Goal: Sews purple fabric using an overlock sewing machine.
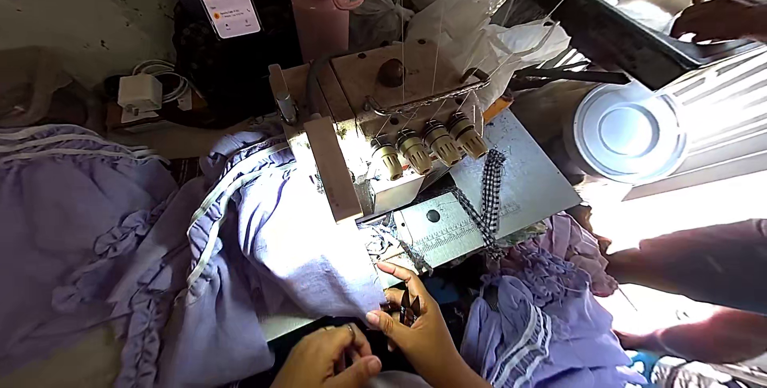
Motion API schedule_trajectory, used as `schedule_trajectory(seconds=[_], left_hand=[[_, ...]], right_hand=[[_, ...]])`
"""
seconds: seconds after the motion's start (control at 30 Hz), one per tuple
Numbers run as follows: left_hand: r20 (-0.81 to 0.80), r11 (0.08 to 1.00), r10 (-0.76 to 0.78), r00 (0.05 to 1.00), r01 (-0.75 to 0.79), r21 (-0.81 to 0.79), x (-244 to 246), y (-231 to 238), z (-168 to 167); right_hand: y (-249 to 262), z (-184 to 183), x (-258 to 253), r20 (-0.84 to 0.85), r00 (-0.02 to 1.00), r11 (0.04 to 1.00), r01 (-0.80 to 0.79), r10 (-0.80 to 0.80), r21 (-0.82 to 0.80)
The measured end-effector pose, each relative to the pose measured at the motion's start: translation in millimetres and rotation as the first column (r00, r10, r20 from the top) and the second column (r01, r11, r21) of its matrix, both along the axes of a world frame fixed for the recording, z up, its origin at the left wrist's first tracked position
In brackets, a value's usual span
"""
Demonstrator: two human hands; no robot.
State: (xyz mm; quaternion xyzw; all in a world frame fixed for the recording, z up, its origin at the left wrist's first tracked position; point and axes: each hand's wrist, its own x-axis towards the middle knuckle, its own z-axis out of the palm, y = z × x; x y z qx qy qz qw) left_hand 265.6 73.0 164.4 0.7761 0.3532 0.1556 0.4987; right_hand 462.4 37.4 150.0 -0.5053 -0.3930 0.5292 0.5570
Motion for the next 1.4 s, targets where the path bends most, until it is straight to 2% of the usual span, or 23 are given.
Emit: schedule_trajectory(seconds=[0.1, 0.17, 0.2, 0.27, 0.3, 0.33, 0.37, 0.4, 0.43, 0.47, 0.5, 0.53, 0.57, 0.63, 0.7, 0.8, 0.93, 1.03, 1.1, 1.13, 1.2, 1.27, 1.4], left_hand=[[0.017, 0.929, -0.091, 0.996, 0.091, -0.358, 8.6, -4.2, -24.9], [0.201, 0.811, 0.073, 0.977, 0.059, -0.582, 17.9, -7.6, -35.6], [0.301, 0.719, 0.222, 0.927, 0.052, -0.693, 23.1, -9.0, -36.4], [0.435, 0.517, 0.531, 0.727, 0.128, -0.846, 32.3, -8.1, -32.6], [0.447, 0.457, 0.648, 0.617, 0.154, -0.876, 36.4, -6.5, -28.0], [0.437, 0.463, 0.727, 0.53, 0.093, -0.882, 40.9, -6.0, -20.4], [0.441, 0.539, 0.757, 0.481, -0.08, -0.838, 45.9, -7.3, -11.8], [0.479, 0.656, 0.73, 0.488, -0.302, -0.692, 50.5, -8.5, -5.8], [0.53, 0.743, 0.669, 0.521, -0.494, -0.452, 53.3, -7.3, -4.2], [0.551, 0.771, 0.582, 0.598, -0.621, -0.14, 51.0, -2.3, -7.0], [0.513, 0.717, 0.516, 0.686, -0.673, 0.179, 45.3, 6.1, -9.6], [0.442, 0.612, 0.497, 0.747, -0.663, 0.431, 40.2, 16.0, -8.6], [0.361, 0.508, 0.512, 0.779, -0.614, 0.605, 37.1, 25.2, -4.2], [0.214, 0.359, 0.569, 0.794, -0.474, 0.804, 35.6, 40.7, 6.2], [0.12, 0.337, 0.622, 0.774, -0.403, 0.851, 37.1, 52.9, 15.5], [-0.033, 0.494, 0.652, 0.758, -0.391, 0.777, 37.9, 65.2, 29.6], [-0.226, 0.612, 0.615, 0.755, -0.277, 0.741, 35.8, 85.1, 47.7], [-0.4, 0.758, 0.534, 0.745, -0.213, 0.616, 30.7, 104.1, 63.2], [-0.571, 0.866, 0.468, 0.674, -0.221, 0.449, 31.3, 119.0, 77.7], [-0.607, 0.883, 0.457, 0.651, -0.248, 0.398, 31.7, 126.1, 81.5], [-0.522, 0.833, 0.534, 0.665, -0.308, 0.461, 29.9, 136.9, 74.3], [-0.319, 0.706, 0.644, 0.696, -0.379, 0.599, 29.0, 146.7, 59.9], [-0.105, 0.551, 0.742, 0.662, -0.514, 0.658, 22.4, 140.1, 45.9]], right_hand=[[-2.7, 3.7, 2.3, 0.013, 1.0, 0.999, -0.029, 0.028, 0.027], [-5.9, 6.5, 2.7, 0.011, 0.999, 0.999, -0.036, 0.035, 0.04], [-7.6, 8.1, 2.6, 0.022, 0.999, 0.998, -0.034, 0.033, 0.045], [-10.8, 10.4, 2.6, 0.049, 0.998, 0.998, -0.034, 0.031, 0.057], [-12.3, 12.1, 2.3, 0.059, 0.998, 0.997, -0.032, 0.029, 0.063], [-13.5, 13.6, 2.1, 0.067, 0.997, 0.997, -0.031, 0.026, 0.071], [-13.9, 14.3, 1.9, 0.073, 0.997, 0.996, -0.03, 0.024, 0.084], [-13.1, 14.3, 1.8, 0.075, 0.997, 0.994, -0.025, 0.017, 0.103], [-10.7, 13.6, 2.0, 0.077, 0.997, 0.991, -0.018, 0.008, 0.131], [-6.7, 12.7, 2.1, 0.079, 0.997, 0.987, -0.009, -0.004, 0.163], [-0.9, 11.7, 2.1, 0.081, 0.997, 0.98, 0.003, -0.019, 0.198], [6.1, 11.3, 1.7, 0.086, 0.996, 0.974, 0.016, -0.037, 0.227], [13.7, 11.2, 0.9, 0.09, 0.994, 0.968, 0.031, -0.055, 0.249], [29.9, 13.3, -1.1, 0.096, 0.991, 0.959, 0.059, -0.089, 0.279], [46.6, 18.2, -3.2, 0.107, 0.988, 0.953, 0.077, -0.113, 0.294], [72.5, 26.0, -6.3, 0.117, 0.983, 0.946, 0.097, -0.139, 0.31], [100.4, 26.7, -12.3, 0.16, 0.958, 0.924, 0.171, -0.236, 0.343], [102.9, 19.8, -16.5, 0.22, 0.92, 0.885, 0.214, -0.325, 0.413], [95.5, 5.4, -16.8, 0.225, 0.913, 0.874, 0.218, -0.34, 0.434], [89.9, -6.9, -16.1, 0.249, 0.904, 0.873, 0.214, -0.347, 0.438], [76.2, -35.7, -14.0, 0.35, 0.859, 0.875, 0.202, -0.374, 0.44], [61.5, -52.4, -11.1, 0.48, 0.786, 0.878, 0.16, -0.39, 0.451], [43.7, -34.0, -5.8, 0.569, 0.791, 0.948, 0.043, -0.226, 0.316]])
